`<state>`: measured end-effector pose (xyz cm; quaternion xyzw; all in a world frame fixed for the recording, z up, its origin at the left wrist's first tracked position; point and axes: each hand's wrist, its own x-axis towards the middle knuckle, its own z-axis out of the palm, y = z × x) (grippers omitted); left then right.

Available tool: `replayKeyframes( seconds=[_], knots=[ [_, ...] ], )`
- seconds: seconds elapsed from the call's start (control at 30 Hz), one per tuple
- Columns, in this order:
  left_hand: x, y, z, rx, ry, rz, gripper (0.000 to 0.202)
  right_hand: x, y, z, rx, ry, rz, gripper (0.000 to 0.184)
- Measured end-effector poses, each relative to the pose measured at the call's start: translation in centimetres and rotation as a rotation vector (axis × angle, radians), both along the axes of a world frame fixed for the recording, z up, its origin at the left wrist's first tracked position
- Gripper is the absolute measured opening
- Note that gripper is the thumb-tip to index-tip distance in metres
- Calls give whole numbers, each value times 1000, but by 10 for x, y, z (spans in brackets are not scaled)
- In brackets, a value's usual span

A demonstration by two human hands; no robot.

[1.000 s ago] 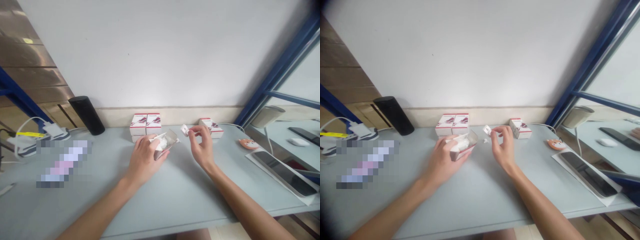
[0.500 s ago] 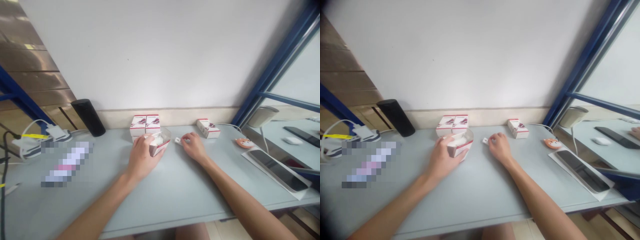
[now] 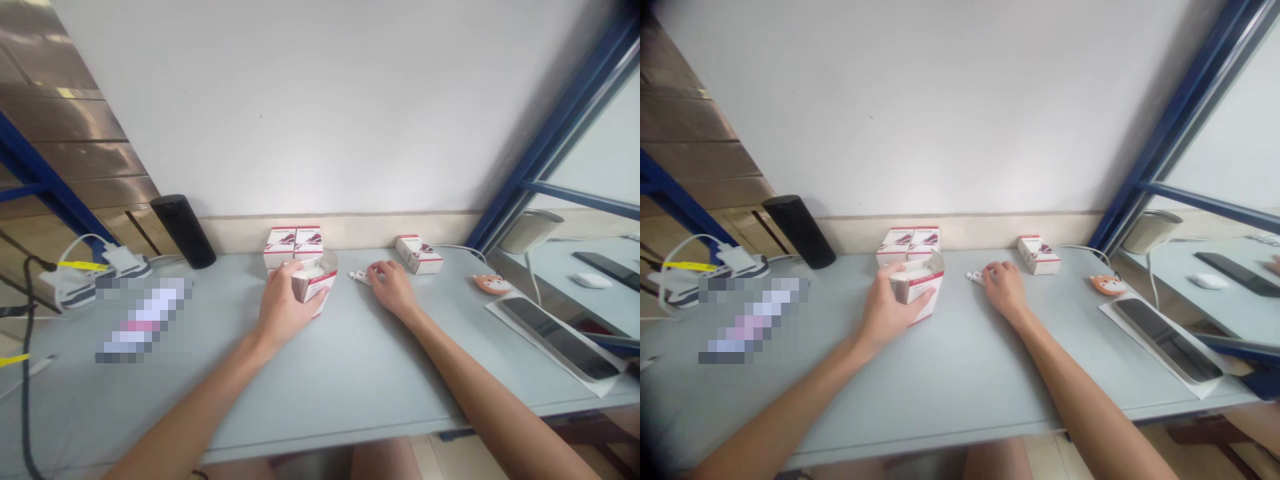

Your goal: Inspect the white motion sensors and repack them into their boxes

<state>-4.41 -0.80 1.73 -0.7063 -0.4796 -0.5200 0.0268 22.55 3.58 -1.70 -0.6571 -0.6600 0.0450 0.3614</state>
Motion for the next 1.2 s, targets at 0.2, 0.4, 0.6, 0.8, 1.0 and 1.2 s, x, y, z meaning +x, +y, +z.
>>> replayKeyframes(
  seconds=[0.2,0.4,0.6,0.8,1.0,1.2],
  knots=[
    [-1,0,2,15,3,-11,62,-1,2,-7,29,17,38,27],
    [-2,1,0,-4,16,-6,64,-4,2,-5,93,80,49,29],
    [-1,0,-1,70,50,-20,63,-17,-20,26,333,202,120,23],
    [-1,-1,3,156,155,-139,60,-38,-47,40,374,271,371,30],
    [-3,-5,10,221,224,-260,40,-51,-55,34,194,490,532,28],
    [2,-10,14,294,359,-229,35,-48,-60,44,648,141,381,22]
  ],
)
